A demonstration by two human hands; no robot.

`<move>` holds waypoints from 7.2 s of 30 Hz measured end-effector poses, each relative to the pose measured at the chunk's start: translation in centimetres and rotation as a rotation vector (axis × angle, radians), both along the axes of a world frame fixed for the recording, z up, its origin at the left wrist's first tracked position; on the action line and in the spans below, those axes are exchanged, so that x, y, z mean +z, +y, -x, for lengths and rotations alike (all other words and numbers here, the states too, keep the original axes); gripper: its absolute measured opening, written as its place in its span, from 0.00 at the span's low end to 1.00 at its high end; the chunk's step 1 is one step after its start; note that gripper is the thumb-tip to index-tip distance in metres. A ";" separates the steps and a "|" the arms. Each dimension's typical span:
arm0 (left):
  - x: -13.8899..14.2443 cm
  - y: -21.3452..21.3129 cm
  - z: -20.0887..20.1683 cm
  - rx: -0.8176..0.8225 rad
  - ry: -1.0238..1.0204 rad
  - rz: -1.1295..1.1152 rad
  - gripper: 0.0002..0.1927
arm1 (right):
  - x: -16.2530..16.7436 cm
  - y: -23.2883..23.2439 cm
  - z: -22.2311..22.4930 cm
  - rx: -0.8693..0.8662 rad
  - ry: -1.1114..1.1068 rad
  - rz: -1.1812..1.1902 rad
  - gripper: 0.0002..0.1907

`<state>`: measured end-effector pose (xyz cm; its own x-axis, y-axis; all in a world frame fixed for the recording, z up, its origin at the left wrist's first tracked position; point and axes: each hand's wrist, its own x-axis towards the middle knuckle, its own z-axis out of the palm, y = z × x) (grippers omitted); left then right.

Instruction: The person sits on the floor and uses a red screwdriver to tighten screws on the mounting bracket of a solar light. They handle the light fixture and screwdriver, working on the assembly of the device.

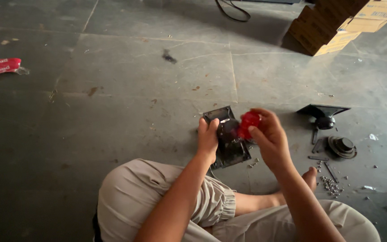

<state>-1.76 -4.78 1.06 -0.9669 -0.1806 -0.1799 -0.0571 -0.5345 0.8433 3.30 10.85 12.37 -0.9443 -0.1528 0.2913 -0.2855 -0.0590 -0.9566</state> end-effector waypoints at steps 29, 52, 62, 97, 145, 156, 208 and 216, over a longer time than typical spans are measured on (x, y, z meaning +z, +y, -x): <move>-1.1 0.3 0.6 0.044 0.031 -0.058 0.13 | 0.2 -0.8 -0.8 -0.065 0.234 -0.073 0.22; -0.5 0.4 0.0 0.135 0.032 0.274 0.15 | 5.7 -2.0 -2.9 -0.289 0.629 -0.864 0.20; -0.7 0.4 0.2 0.118 0.031 0.275 0.16 | 5.8 0.3 -1.5 -0.006 0.363 -0.668 0.22; -0.8 0.6 0.3 0.120 0.071 0.207 0.15 | 2.0 1.1 -0.4 0.007 0.144 -0.216 0.26; -0.6 0.6 0.3 0.105 0.069 0.171 0.14 | 1.2 0.7 -0.9 -0.051 0.265 -0.286 0.24; -1.0 1.0 0.5 0.132 0.117 0.147 0.16 | 1.3 0.2 -0.9 -0.231 0.252 -0.450 0.22; 0.0 0.8 0.2 0.115 0.043 0.285 0.16 | 0.9 -0.2 -0.5 -0.207 0.161 -0.253 0.23; -0.1 0.7 0.2 0.120 0.080 0.271 0.16 | 1.5 -0.5 -0.7 -0.145 0.297 -0.300 0.24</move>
